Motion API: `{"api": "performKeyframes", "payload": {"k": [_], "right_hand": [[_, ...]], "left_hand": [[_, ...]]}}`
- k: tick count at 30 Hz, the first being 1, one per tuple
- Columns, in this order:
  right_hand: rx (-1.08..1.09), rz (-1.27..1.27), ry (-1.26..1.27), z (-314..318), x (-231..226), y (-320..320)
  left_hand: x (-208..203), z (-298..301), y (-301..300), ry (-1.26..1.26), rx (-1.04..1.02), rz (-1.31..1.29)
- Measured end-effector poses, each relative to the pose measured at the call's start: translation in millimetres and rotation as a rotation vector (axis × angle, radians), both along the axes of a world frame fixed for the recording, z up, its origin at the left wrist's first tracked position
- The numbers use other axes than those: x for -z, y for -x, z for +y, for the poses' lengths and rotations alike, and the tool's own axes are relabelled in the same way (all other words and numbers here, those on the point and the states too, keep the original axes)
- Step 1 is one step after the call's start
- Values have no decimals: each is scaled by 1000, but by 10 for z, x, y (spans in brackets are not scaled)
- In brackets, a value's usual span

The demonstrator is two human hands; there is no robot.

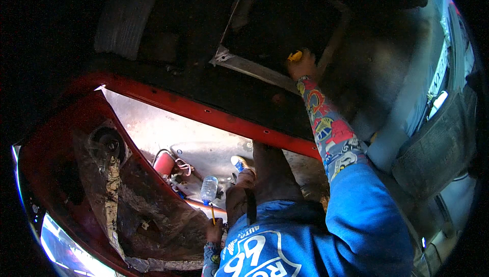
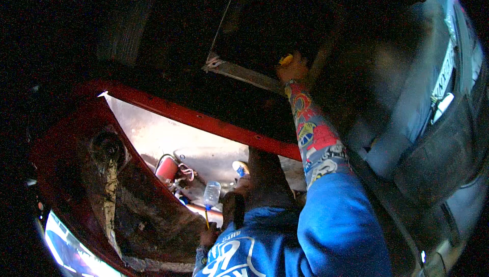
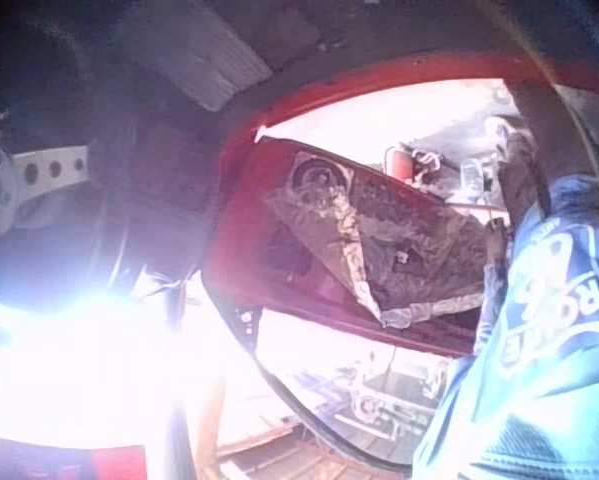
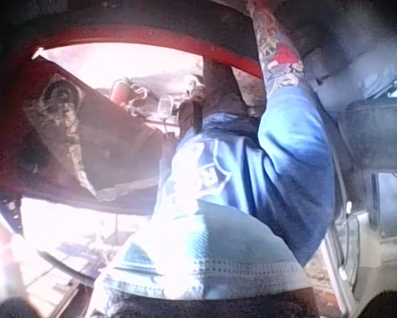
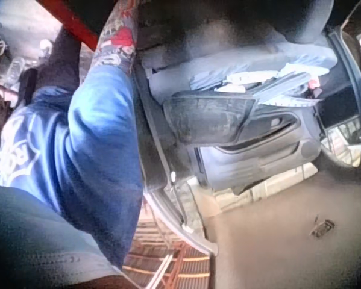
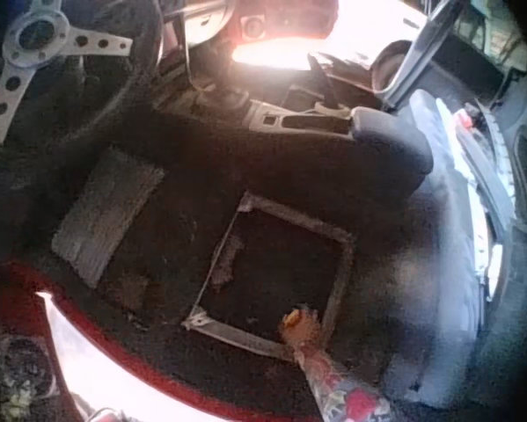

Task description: The person measures the interior of a red car using a tape measure and pencil, then moves to the workshop floor to assemble a mechanical component using a drill and other tools.

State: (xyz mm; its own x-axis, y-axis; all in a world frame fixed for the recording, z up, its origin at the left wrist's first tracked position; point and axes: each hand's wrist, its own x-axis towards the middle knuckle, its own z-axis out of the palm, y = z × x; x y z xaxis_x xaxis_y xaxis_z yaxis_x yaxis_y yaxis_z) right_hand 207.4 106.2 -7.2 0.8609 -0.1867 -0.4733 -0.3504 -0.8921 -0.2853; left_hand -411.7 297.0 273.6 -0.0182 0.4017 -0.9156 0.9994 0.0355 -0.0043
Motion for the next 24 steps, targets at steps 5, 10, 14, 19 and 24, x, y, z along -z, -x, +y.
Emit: {"api": "performKeyframes", "payload": {"k": [5,10,14,19,24], "right_hand": [[10,-79,-530,-22,-643,376],[-289,680,-1068,58,-1390,1421],[-497,1136,-1024,345,-1889,2506],[-571,1207,-1390,695,-2309,3405],[-506,1142,-1432,628,-2754,3744]], "left_hand": [[202,171,-614,-212,37,-219],[8,392,-1289,126,-275,-332],[-282,403,-1490,-20,17,-534],[-724,506,-1173,57,264,-580],[-857,376,-717,99,165,-933]]}}
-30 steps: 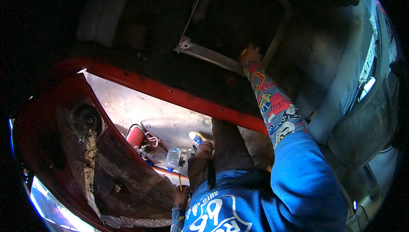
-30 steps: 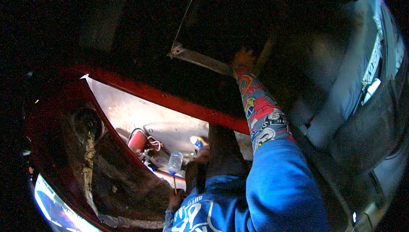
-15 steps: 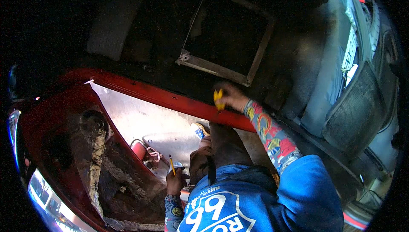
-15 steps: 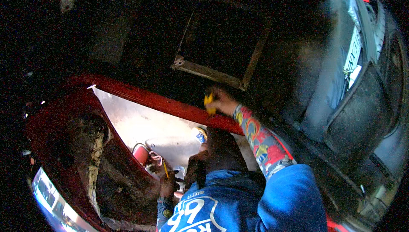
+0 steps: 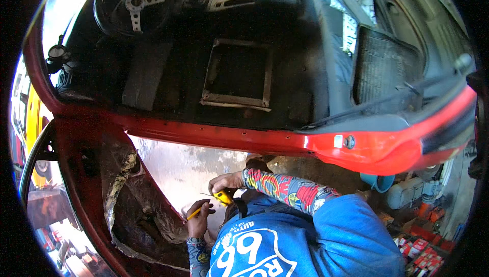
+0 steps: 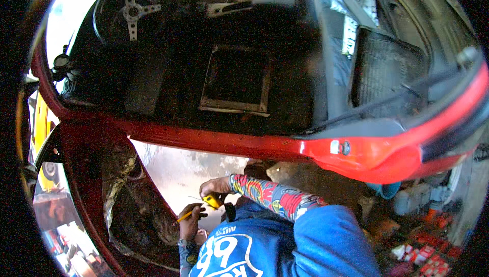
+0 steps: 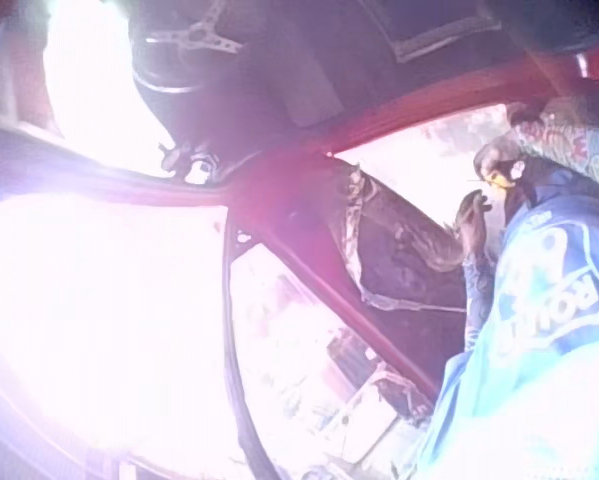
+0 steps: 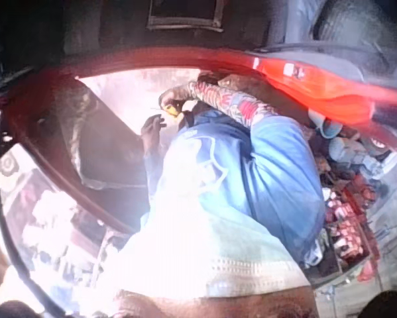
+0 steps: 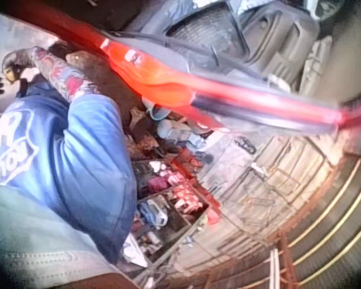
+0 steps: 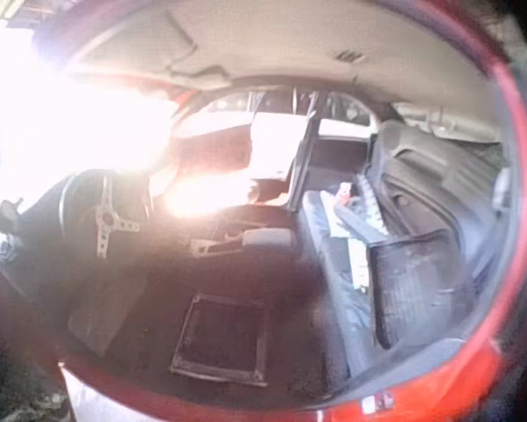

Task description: The person measures the interior of a red car using a tape measure and pencil, then moves to the workshop floor to assemble a mechanical component using a drill and other tools.

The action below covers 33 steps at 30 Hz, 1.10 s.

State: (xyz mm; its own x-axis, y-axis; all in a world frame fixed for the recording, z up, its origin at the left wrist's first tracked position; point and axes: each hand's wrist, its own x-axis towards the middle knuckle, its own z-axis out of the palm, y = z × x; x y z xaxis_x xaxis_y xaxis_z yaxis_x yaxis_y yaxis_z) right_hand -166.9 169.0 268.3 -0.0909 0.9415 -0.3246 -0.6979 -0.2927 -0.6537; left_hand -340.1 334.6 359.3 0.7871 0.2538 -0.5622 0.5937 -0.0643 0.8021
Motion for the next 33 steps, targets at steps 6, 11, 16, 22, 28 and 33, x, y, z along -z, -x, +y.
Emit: {"api": "performKeyframes", "payload": {"k": [6,11,16,22,28,33], "right_hand": [[299,-241,-110,-31,-307,869],[298,-502,98,-127,-330,1038],[388,-416,260,-396,-378,876],[347,-428,418,-1132,-595,410],[287,-625,416,-1296,-810,204],[313,-620,259,-1188,-899,241]], "left_hand": [[-135,-310,370,-114,-37,-94],[-372,-650,448,-215,-60,-328],[-663,-1079,389,-146,-158,-279],[-512,-1788,-13,-305,-110,-375],[-343,-2025,-163,-820,13,-558],[-400,-2127,-262,-602,-129,-441]]}}
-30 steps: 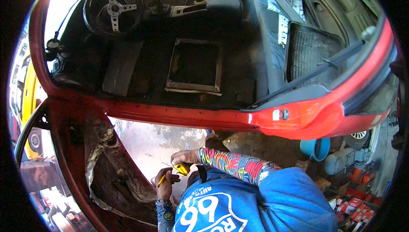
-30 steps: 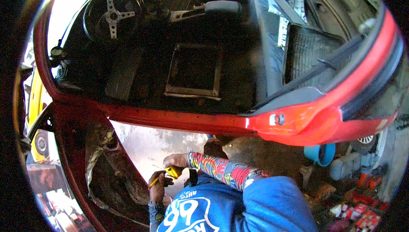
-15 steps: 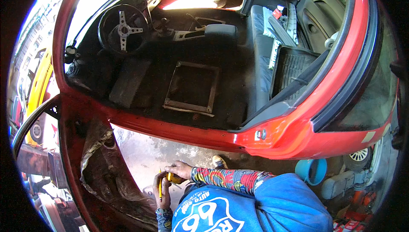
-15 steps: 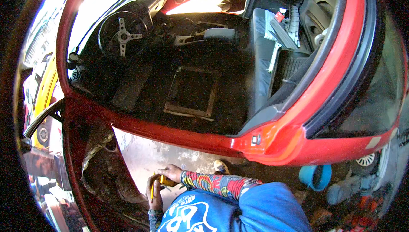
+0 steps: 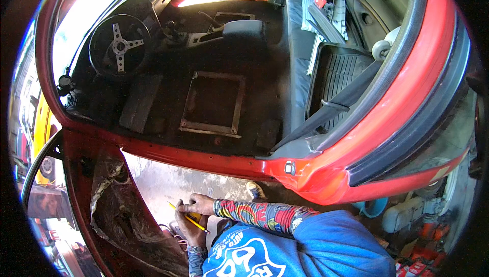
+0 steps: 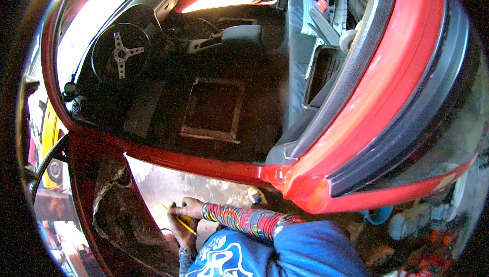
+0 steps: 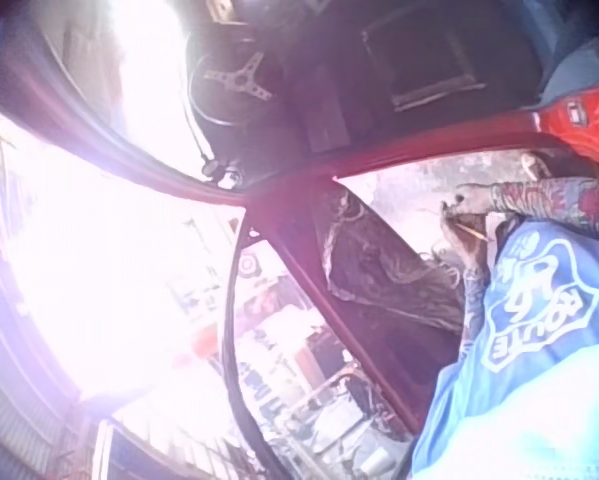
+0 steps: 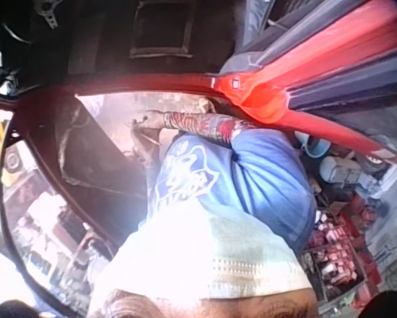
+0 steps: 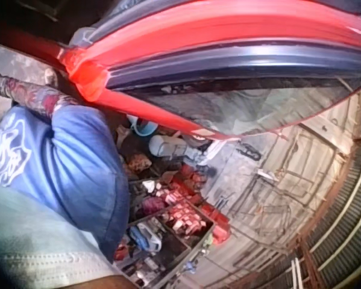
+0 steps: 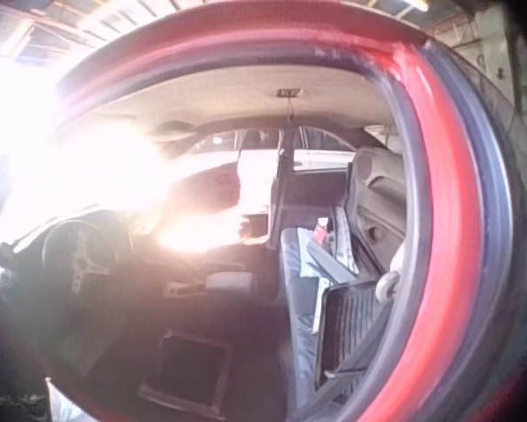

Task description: The person measures the interior of a red car using a tape measure and pencil, then moves to the workshop floor to assemble a mechanical component using a drill and other tools.

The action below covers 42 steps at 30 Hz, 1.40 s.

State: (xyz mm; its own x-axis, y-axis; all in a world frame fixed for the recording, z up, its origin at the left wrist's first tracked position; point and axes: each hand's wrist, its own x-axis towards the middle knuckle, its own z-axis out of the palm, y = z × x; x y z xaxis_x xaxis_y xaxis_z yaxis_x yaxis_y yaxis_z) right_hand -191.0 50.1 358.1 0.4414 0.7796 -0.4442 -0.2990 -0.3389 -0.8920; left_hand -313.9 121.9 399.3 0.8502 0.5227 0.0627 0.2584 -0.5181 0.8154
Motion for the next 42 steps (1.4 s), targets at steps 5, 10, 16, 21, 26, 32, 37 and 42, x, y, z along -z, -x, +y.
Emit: {"api": "performKeyframes", "payload": {"k": [5,10,16,21,26,32,37,42], "right_hand": [[-101,193,-71,-177,-132,-119],[-374,275,-151,-339,-213,-255],[-341,192,92,-278,-293,-117],[-345,44,-22,178,-652,110],[-473,-10,-174,603,-1287,525],[-603,-152,-422,860,-2325,1208],[-685,-217,-654,806,-2621,1873],[-807,-162,-420,330,-1957,2486]], "left_hand": [[-107,-124,-10,260,-68,-33],[-98,-130,175,172,-132,189],[62,-291,607,66,-274,327],[273,-447,1481,244,-500,252],[496,-589,2420,360,-1001,8],[-127,-573,3717,342,-1601,-806],[-1002,-730,4636,-312,-1704,-868],[-1785,-617,5234,-459,-1603,-770]]}}
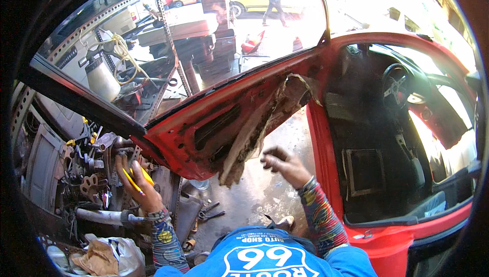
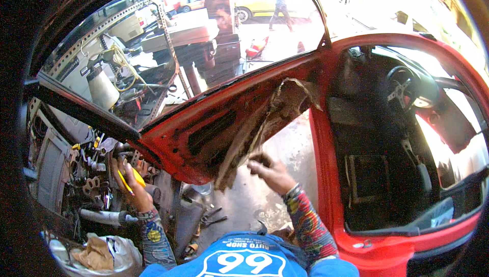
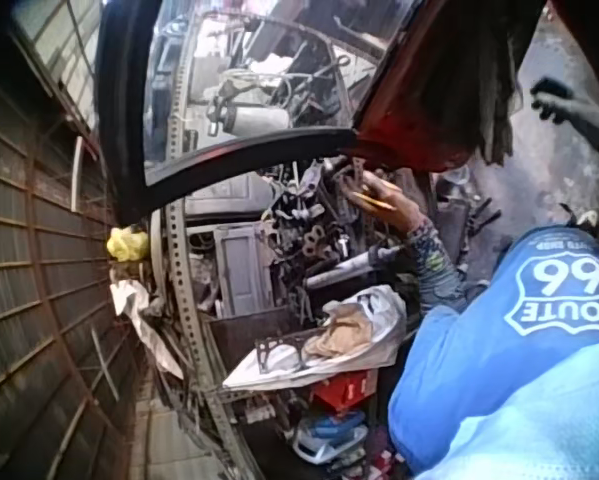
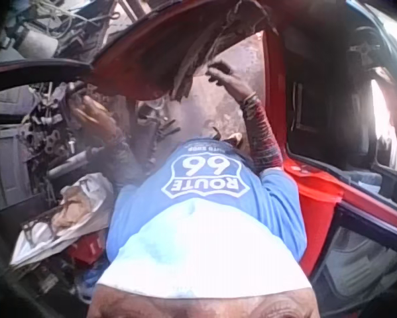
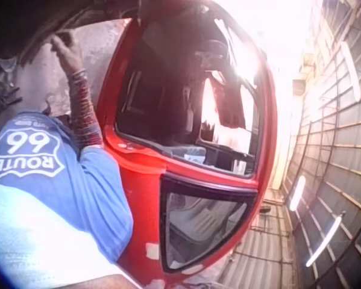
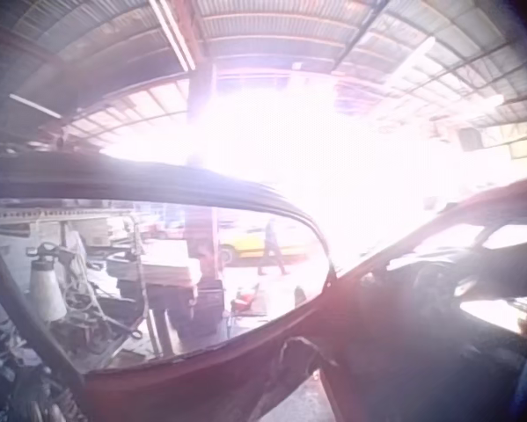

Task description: The person measures the interior of a red car using a tape measure and pencil, then moves to the workshop floor to assemble a mechanical component using a drill and other tools.

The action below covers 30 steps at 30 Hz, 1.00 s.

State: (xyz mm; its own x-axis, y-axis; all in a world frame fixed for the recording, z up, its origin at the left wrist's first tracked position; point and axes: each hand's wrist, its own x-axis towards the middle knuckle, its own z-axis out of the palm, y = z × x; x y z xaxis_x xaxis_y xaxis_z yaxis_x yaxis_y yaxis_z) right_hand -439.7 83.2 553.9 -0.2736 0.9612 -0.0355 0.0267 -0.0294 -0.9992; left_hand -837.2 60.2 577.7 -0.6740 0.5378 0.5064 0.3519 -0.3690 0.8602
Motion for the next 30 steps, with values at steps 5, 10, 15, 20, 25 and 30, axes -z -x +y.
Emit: {"api": "performKeyframes", "payload": {"k": [5,10,15,20,25,30], "right_hand": [[96,-18,369,-906,763,35],[493,-2,465,-1932,1187,-478],[714,-19,524,-2568,1259,-736],[558,-56,380,-2454,1113,-457],[252,-34,94,-2256,532,19],[-101,22,-50,-2639,-138,281]], "left_hand": [[-390,307,268,-43,149,-73],[-455,407,469,76,255,-127],[-465,530,630,61,169,71],[-504,253,523,142,152,101],[-584,-454,123,314,243,27],[-662,-1497,-581,186,455,152]]}}
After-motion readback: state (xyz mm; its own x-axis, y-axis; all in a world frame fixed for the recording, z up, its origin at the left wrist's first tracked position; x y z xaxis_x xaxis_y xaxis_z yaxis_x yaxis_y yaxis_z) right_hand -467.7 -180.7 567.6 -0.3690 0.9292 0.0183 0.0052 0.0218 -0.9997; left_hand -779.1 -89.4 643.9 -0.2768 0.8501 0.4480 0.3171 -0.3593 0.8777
